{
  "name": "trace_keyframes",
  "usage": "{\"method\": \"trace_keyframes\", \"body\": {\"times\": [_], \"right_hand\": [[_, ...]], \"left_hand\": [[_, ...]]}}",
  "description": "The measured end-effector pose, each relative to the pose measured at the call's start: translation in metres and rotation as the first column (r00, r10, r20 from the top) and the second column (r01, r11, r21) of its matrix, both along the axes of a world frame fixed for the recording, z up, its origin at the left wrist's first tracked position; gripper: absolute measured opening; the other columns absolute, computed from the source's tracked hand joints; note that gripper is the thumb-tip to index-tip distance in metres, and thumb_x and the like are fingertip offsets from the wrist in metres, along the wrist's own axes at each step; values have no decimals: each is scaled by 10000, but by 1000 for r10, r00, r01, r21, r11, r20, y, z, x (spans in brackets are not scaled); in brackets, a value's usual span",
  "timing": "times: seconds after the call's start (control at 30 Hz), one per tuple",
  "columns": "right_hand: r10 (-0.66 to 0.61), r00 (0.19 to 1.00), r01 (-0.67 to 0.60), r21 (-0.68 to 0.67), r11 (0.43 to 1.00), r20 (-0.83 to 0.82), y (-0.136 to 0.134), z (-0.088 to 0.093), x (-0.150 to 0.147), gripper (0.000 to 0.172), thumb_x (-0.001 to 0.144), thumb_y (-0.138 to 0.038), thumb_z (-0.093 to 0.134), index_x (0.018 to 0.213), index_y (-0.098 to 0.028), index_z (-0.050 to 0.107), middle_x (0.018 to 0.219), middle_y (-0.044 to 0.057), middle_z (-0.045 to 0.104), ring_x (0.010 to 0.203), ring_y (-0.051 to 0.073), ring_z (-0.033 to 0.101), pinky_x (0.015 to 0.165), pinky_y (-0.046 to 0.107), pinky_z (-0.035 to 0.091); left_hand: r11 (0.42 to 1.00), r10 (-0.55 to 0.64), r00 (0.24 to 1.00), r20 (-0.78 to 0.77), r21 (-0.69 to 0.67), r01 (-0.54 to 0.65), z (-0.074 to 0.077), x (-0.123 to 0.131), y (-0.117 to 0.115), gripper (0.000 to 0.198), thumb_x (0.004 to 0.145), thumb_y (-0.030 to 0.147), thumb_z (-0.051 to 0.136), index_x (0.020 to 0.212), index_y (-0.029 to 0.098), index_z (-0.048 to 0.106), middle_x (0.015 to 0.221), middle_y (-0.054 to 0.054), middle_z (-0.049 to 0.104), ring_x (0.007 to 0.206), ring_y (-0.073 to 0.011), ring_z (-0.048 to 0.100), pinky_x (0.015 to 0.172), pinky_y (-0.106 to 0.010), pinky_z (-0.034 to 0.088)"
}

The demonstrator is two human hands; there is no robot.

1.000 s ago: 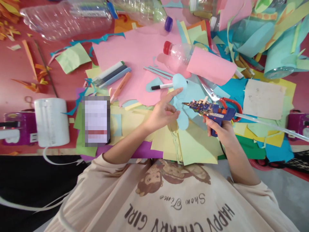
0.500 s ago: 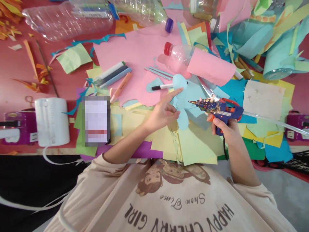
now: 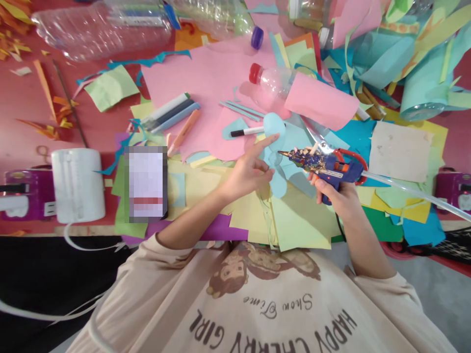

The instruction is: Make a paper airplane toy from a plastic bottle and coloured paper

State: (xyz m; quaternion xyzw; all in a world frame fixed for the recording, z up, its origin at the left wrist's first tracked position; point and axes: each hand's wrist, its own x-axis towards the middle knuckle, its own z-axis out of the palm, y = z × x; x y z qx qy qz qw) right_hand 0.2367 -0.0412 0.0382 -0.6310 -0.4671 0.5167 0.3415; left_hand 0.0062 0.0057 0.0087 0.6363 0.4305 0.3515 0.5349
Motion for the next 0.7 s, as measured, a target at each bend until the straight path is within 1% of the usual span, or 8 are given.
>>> {"method": "trace_keyframes", "body": {"times": [0.23, 0.53, 0.7], "right_hand": [[-17, 999, 18, -30, 999, 42, -1, -1, 0, 316, 721, -488, 727, 817, -211, 610, 757, -13, 659, 430, 86, 527, 440, 262, 469], [13, 999, -11, -46, 999, 49, -3, 1, 0, 300, 728, -476, 713, 804, -210, 596, 675, -29, 619, 421, 88, 513, 434, 257, 459], [21, 998, -16, -90, 996, 63, -9, 3, 1, 302, 718, -473, 723, 802, -211, 599, 616, -37, 591, 422, 99, 507, 423, 257, 459]], "left_hand": [[1000, -5, 1000, -6, 23, 5, -2, 0, 0, 687, 771, 176, 586, 1430, 296, 430, 1501, -91, 459, 536, 1, 535, 521, -170, 463], [1000, -14, 1000, -18, 20, 15, -1, -1, 0, 678, 800, 208, 592, 1440, 330, 408, 1483, -68, 479, 570, -19, 573, 531, -187, 483], [999, -19, 1000, -17, 28, 20, -3, -1, 0, 654, 823, 258, 606, 1440, 322, 398, 1501, -81, 458, 589, -31, 588, 541, -199, 498]]}}
